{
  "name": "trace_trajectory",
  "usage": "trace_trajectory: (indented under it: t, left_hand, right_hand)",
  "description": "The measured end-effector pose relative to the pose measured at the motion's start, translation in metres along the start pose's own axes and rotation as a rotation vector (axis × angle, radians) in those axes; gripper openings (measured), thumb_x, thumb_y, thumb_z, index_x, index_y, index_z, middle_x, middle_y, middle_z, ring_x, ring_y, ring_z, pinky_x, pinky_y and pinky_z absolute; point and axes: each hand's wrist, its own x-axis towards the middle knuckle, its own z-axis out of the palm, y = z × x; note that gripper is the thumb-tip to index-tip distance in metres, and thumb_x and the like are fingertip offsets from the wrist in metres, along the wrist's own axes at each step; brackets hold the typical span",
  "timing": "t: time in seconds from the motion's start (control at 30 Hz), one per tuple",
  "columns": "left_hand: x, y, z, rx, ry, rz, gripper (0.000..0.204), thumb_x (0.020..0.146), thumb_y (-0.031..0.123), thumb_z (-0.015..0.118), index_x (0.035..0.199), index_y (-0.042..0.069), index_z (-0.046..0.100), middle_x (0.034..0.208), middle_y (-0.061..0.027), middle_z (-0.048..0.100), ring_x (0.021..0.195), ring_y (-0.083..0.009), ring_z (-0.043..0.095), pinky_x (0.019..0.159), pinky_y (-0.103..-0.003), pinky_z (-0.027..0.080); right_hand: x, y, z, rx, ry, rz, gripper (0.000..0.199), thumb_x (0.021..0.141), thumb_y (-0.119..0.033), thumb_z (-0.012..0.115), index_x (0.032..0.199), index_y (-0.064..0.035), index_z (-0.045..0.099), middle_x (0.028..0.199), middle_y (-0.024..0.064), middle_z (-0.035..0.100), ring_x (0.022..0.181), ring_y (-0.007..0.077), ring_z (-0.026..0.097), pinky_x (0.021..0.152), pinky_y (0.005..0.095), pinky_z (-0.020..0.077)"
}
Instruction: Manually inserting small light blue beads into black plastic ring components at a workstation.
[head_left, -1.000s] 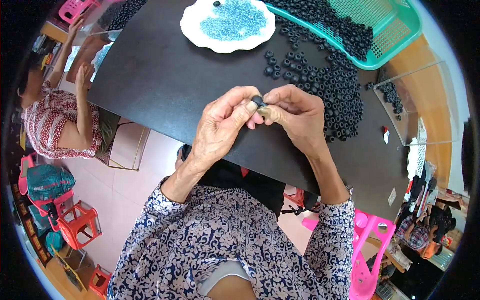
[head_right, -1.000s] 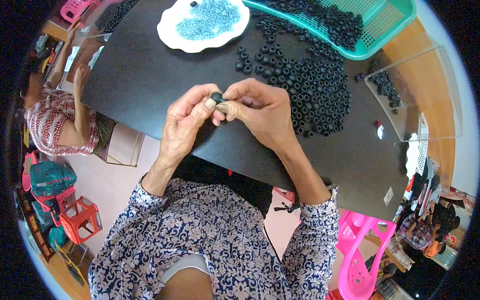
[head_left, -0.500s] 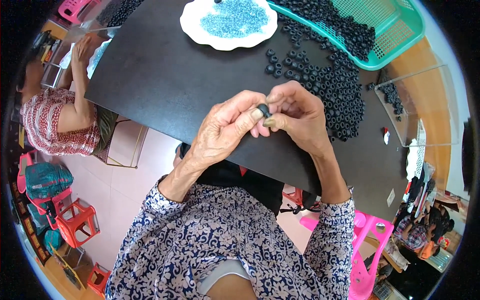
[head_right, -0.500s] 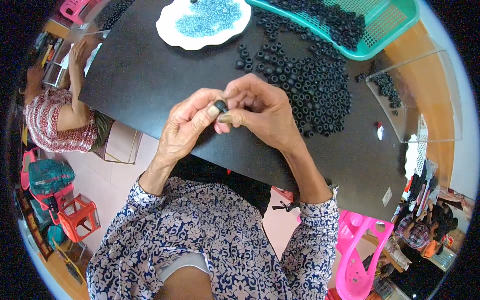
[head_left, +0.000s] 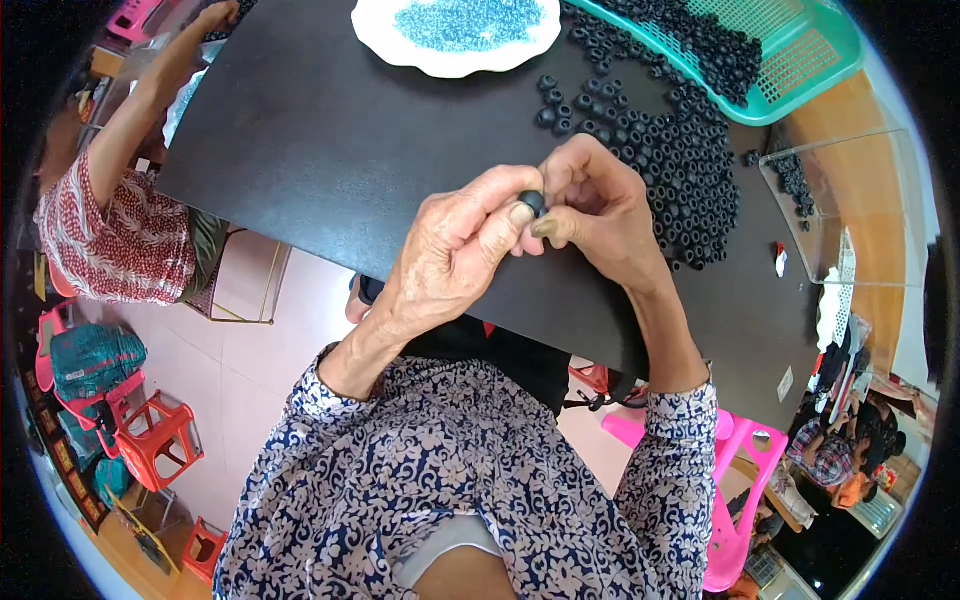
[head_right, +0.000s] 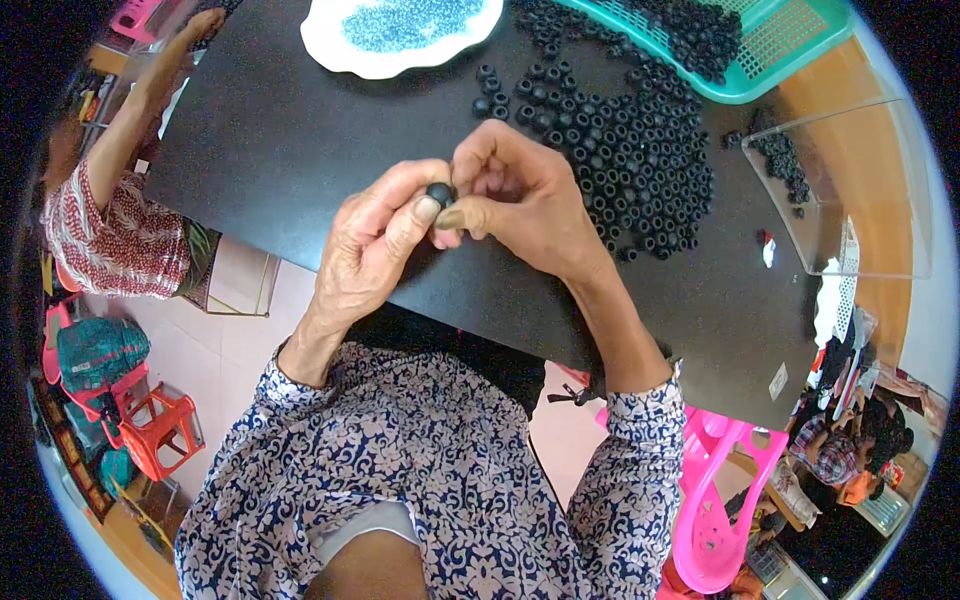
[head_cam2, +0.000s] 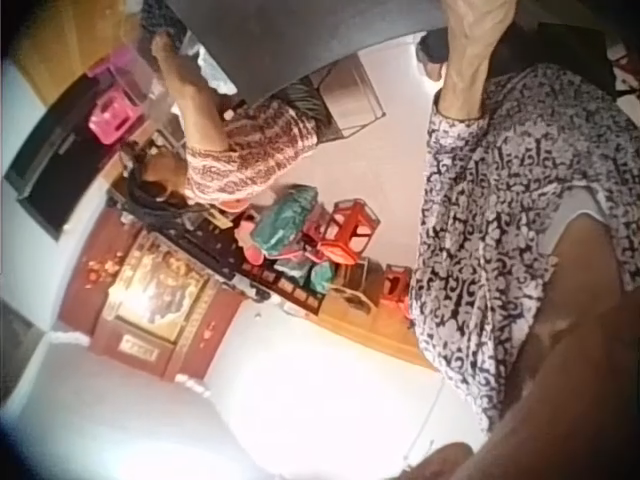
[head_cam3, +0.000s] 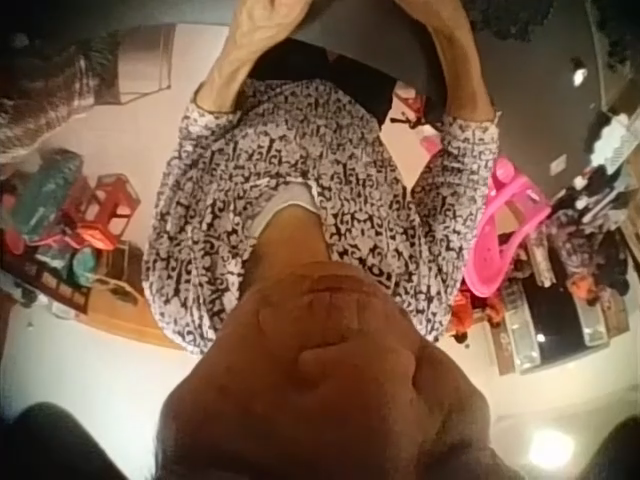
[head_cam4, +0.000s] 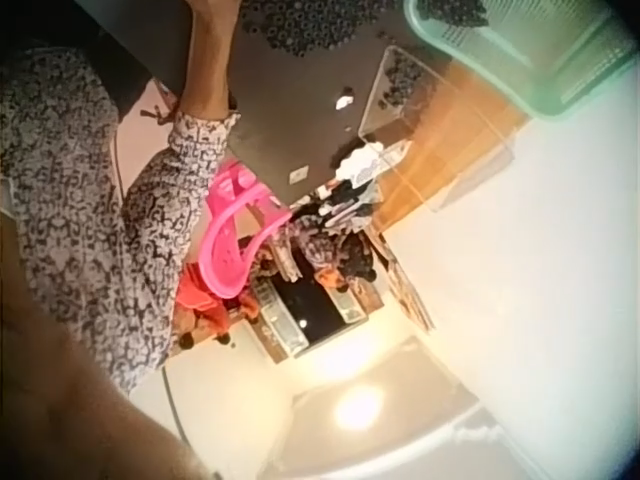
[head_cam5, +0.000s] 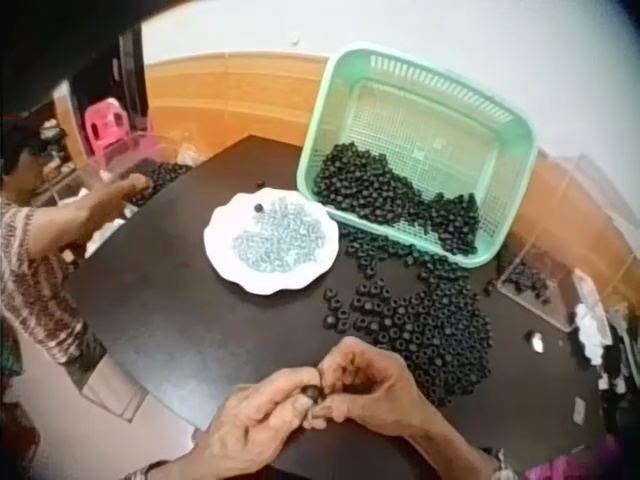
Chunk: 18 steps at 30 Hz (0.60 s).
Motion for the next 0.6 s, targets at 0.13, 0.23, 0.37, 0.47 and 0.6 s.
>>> trace_trajectory:
  t: [0.13, 0.23, 0.37, 0.47, 0.6]
  left_hand:
    - [0.002, -0.004, -0.002, -0.155, -0.066, -0.102, 0.018, 0.100, 0.010, 0.047, 0.110, -0.001, 0.056, 0.079, -0.0057, 0.063, 0.070, -0.0112, 0.061, 0.065, -0.025, 0.050]
    - [0.003, -0.001, -0.006, -0.142, -0.136, -0.140, 0.021, 0.100, 0.014, 0.048, 0.112, -0.001, 0.057, 0.081, -0.0054, 0.063, 0.073, -0.0108, 0.060, 0.068, -0.025, 0.050]
    - [0.004, 0.000, -0.006, -0.120, -0.155, -0.172, 0.024, 0.101, 0.017, 0.048, 0.114, -0.001, 0.057, 0.084, -0.0051, 0.063, 0.077, -0.0106, 0.060, 0.072, -0.025, 0.050]
    - [0.004, -0.003, 0.000, -0.054, -0.086, -0.107, 0.020, 0.101, 0.014, 0.046, 0.107, 0.000, 0.058, 0.074, -0.0051, 0.064, 0.067, -0.0105, 0.058, 0.064, -0.026, 0.049]
    - [0.007, -0.003, 0.001, -0.084, -0.091, -0.126, 0.020, 0.102, 0.015, 0.046, 0.107, 0.000, 0.058, 0.076, -0.0046, 0.064, 0.069, -0.0101, 0.057, 0.065, -0.025, 0.049]
  right_hand:
    - [-0.007, -0.002, -0.004, -0.034, -0.003, 0.015, 0.023, 0.079, 0.000, 0.075, 0.090, -0.0030, 0.055, 0.078, -0.0012, 0.057, 0.063, 0.0024, 0.053, 0.054, 0.0161, 0.0414]
    - [-0.011, -0.005, -0.003, -0.073, -0.001, 0.011, 0.022, 0.080, 0.001, 0.074, 0.090, -0.0029, 0.055, 0.077, -0.0008, 0.058, 0.063, 0.0024, 0.054, 0.054, 0.0160, 0.0418]
    - [-0.010, -0.003, -0.004, -0.113, -0.008, 0.002, 0.019, 0.081, 0.001, 0.071, 0.088, -0.0027, 0.054, 0.077, -0.0002, 0.059, 0.064, 0.0037, 0.056, 0.055, 0.0170, 0.0437]
    - [-0.007, -0.001, -0.006, -0.099, -0.028, -0.012, 0.018, 0.082, 0.001, 0.070, 0.087, -0.0026, 0.053, 0.078, 0.0006, 0.060, 0.065, 0.0046, 0.057, 0.056, 0.0177, 0.0446]
    - [-0.005, -0.003, -0.010, -0.063, -0.050, -0.008, 0.017, 0.084, 0.000, 0.069, 0.087, -0.0027, 0.053, 0.079, 0.0013, 0.060, 0.066, 0.0053, 0.057, 0.057, 0.0182, 0.0450]
